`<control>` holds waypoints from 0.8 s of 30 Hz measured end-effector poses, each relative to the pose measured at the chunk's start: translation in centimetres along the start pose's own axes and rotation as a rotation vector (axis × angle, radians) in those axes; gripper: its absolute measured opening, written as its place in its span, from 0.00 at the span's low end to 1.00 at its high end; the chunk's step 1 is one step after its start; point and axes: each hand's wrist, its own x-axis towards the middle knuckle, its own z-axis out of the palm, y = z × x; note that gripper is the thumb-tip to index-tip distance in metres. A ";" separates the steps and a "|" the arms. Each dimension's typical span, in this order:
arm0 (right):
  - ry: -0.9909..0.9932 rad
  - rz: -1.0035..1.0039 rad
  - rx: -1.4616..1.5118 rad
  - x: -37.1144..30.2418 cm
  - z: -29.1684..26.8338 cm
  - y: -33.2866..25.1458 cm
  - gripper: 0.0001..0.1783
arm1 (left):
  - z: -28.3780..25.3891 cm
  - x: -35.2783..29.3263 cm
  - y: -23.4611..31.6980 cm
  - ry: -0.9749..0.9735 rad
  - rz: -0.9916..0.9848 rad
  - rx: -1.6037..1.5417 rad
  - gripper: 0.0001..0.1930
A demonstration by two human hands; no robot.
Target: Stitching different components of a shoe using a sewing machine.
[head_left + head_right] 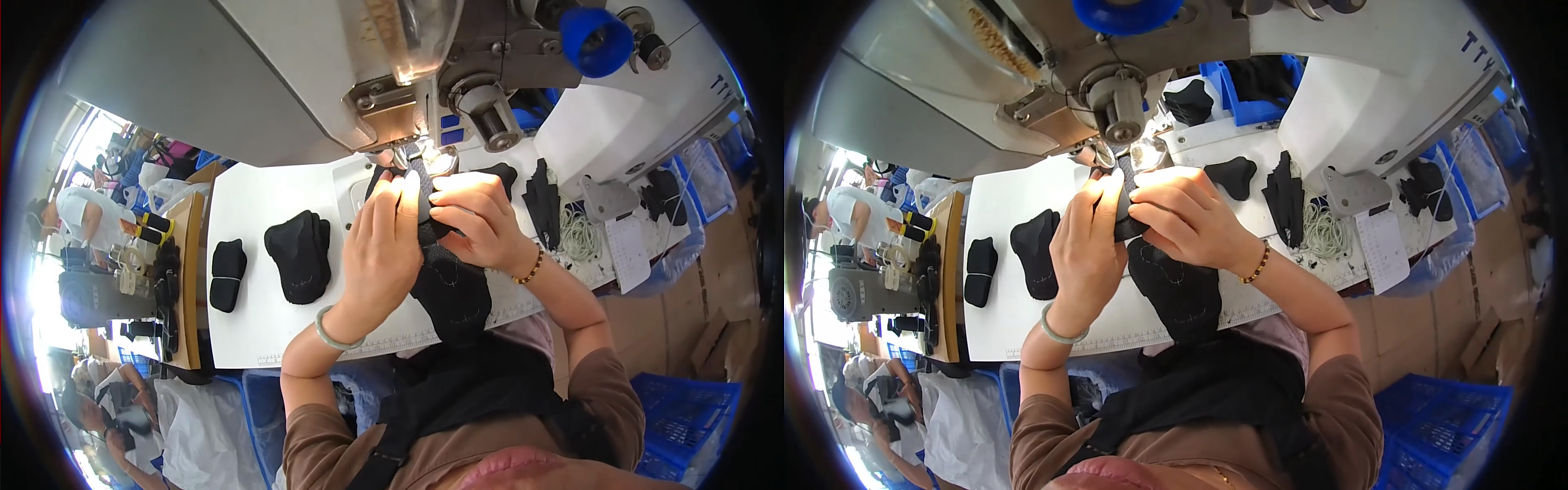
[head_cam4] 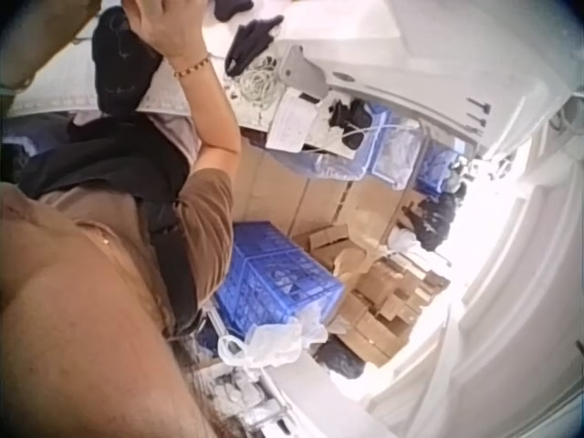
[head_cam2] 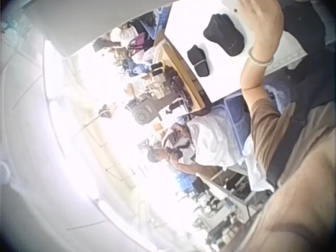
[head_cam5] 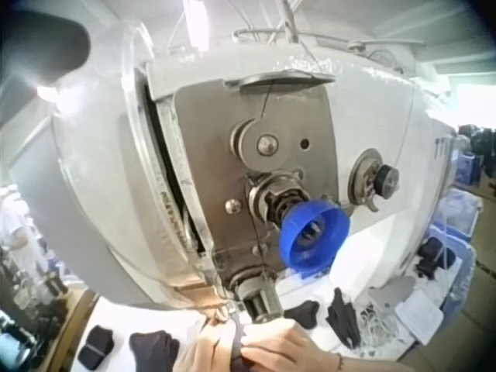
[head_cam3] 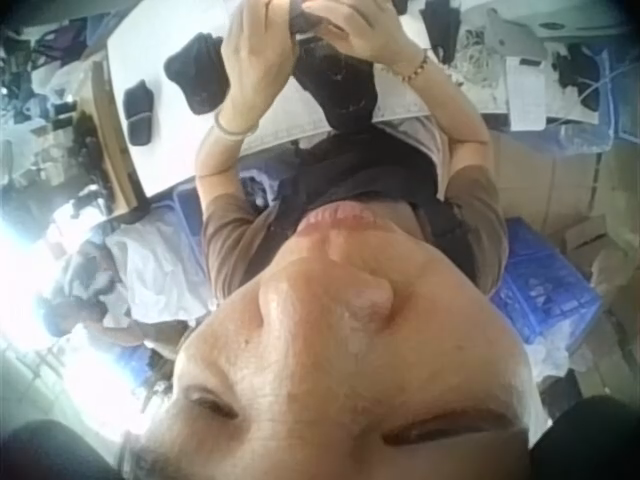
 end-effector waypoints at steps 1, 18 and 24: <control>-0.014 -0.021 -0.009 -0.1 -0.1 0.2 0.22 | 0.1 0.1 0.5 0.012 -0.027 0.044 0.24; -0.144 -0.147 0.026 1.6 -2.2 1.6 0.11 | 0.4 -0.7 -2.1 0.140 0.185 -0.122 0.16; -0.191 -0.134 -0.023 1.9 -2.0 1.5 0.12 | 0.9 -0.2 -3.4 0.189 0.205 -0.149 0.17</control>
